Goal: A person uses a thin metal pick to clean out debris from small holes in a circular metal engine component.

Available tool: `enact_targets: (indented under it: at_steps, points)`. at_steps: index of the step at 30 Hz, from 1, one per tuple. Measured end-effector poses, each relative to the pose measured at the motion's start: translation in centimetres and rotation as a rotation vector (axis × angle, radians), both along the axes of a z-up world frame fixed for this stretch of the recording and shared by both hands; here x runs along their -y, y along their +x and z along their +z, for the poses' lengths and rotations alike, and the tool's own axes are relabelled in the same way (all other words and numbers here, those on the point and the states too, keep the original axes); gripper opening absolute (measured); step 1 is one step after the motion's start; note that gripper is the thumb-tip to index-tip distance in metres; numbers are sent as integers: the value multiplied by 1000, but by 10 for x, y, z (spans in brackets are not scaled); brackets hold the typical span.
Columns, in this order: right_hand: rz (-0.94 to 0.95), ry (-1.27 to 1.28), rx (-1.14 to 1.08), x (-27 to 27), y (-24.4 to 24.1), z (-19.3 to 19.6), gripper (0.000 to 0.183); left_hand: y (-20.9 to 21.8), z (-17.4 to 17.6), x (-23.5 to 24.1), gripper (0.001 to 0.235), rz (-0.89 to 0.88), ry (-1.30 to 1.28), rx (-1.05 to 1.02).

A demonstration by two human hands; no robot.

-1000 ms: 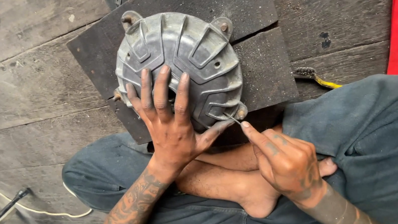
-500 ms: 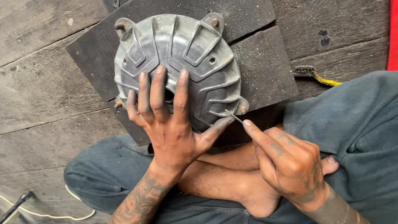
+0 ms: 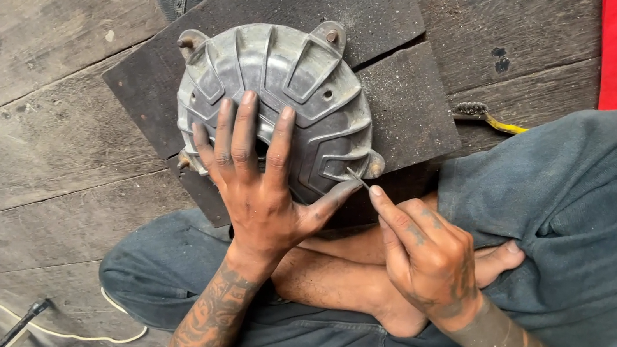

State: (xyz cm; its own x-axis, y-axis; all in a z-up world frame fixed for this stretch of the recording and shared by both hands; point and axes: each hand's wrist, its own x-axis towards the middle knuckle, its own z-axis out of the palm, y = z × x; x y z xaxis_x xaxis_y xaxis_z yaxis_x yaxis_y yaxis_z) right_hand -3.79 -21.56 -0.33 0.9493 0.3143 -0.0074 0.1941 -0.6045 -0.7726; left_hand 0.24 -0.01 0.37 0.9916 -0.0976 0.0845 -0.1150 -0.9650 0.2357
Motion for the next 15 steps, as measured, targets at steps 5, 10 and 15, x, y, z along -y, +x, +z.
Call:
enact_targets:
  at_steps: [5,10,15]
  points:
    - [-32,289,-424,10,8,7,39,2,2,-1,94,-2,28,-15]
    - [45,329,-608,19,8,5,49,3,2,-1,92,-7,48,8]
    - [47,418,-841,17,12,9,57,1,-2,-5,93,-38,30,-4]
